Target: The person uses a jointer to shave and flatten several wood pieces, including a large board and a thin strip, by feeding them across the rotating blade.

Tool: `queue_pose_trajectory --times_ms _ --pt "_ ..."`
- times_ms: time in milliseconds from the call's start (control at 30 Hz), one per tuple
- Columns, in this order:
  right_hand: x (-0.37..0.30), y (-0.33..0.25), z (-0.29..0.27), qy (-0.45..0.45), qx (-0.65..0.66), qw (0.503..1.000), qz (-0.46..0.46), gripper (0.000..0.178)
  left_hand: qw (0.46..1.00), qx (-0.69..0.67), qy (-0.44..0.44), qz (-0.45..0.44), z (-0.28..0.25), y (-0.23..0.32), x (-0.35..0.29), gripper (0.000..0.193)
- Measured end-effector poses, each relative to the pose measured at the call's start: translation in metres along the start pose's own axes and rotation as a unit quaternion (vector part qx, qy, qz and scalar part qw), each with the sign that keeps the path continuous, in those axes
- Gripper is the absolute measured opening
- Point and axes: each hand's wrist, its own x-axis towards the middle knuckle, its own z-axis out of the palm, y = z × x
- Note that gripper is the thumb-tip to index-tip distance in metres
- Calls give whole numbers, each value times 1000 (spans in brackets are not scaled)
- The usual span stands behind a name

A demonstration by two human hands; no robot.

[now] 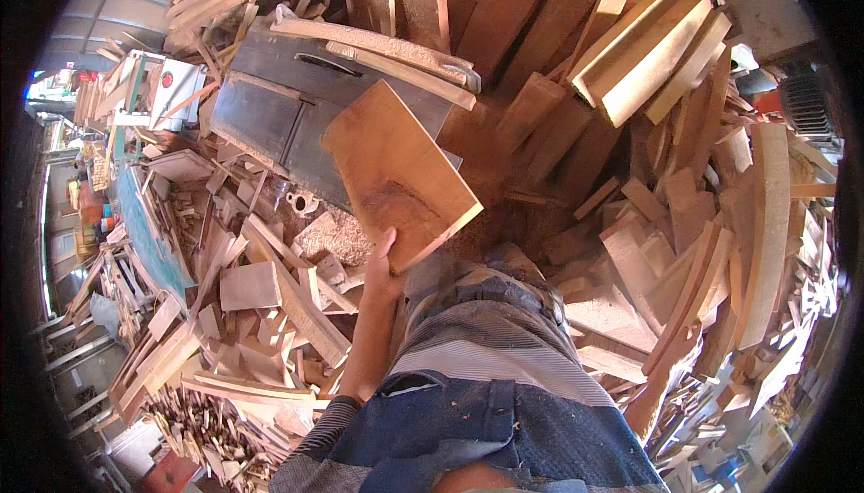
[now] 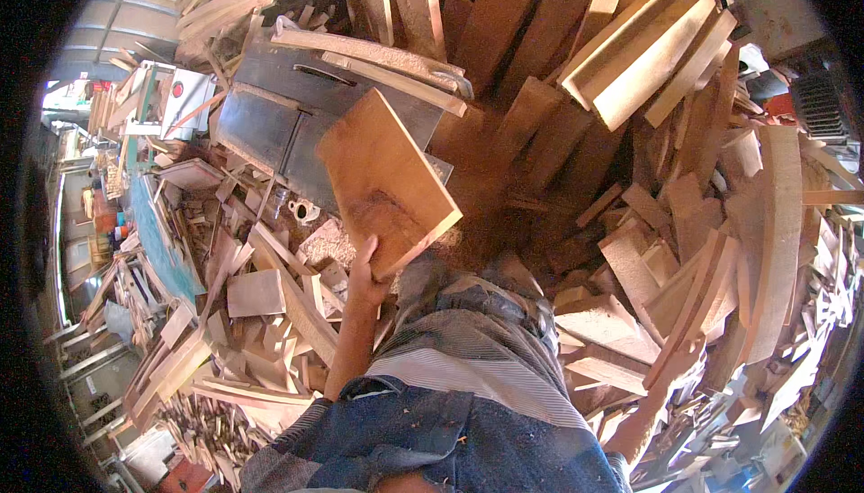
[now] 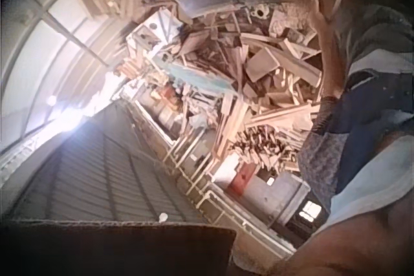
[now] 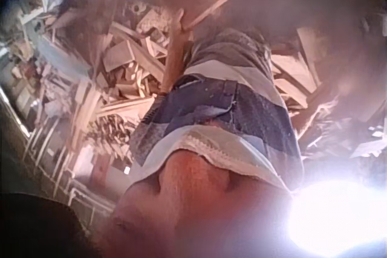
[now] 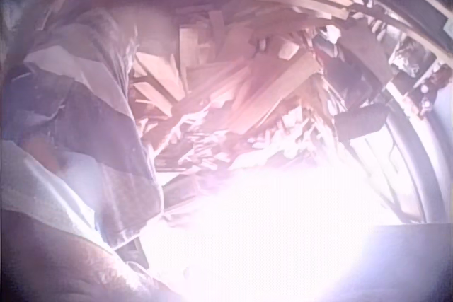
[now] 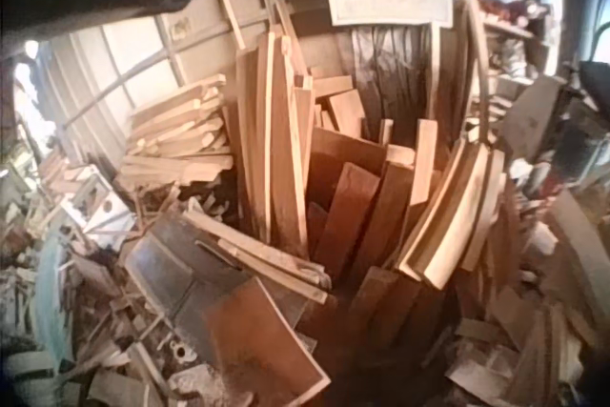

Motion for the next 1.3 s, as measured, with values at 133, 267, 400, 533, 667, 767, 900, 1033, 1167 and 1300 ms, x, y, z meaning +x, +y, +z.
queue_pose_trajectory --times_ms 133,267,400,533,667,767,900,1033,1167,1300 --pt "15 -18 21 13 77 997 -27 34 999 -2 31 -7 4 -24 3 52" --pt "8 -131 80 -157 91 978 -105 32 999 -17 -5 -37 16 -35 13 52" --pt "-51 -293 128 -582 454 668 92 63 995 -2 -36 -95 47 -51 25 51" --pt "-113 -396 151 -655 524 512 188 65 986 56 -80 -137 16 -72 53 63" --pt "-130 -408 182 -609 427 615 261 58 951 239 16 -194 -3 -65 76 45" --pt "-133 -396 211 -567 383 677 271 60 922 376 83 30 -46 -46 113 40" --pt "-128 -409 229 -564 353 704 250 64 904 329 143 233 -101 -12 183 46" --pt "-116 -410 246 -535 341 733 244 62 868 433 167 179 -69 25 220 47" --pt "-103 -426 264 -550 425 682 226 60 896 403 151 109 -40 37 237 47" --pt "-91 -451 296 -573 384 698 194 59 817 504 223 167 -43 52 260 54"
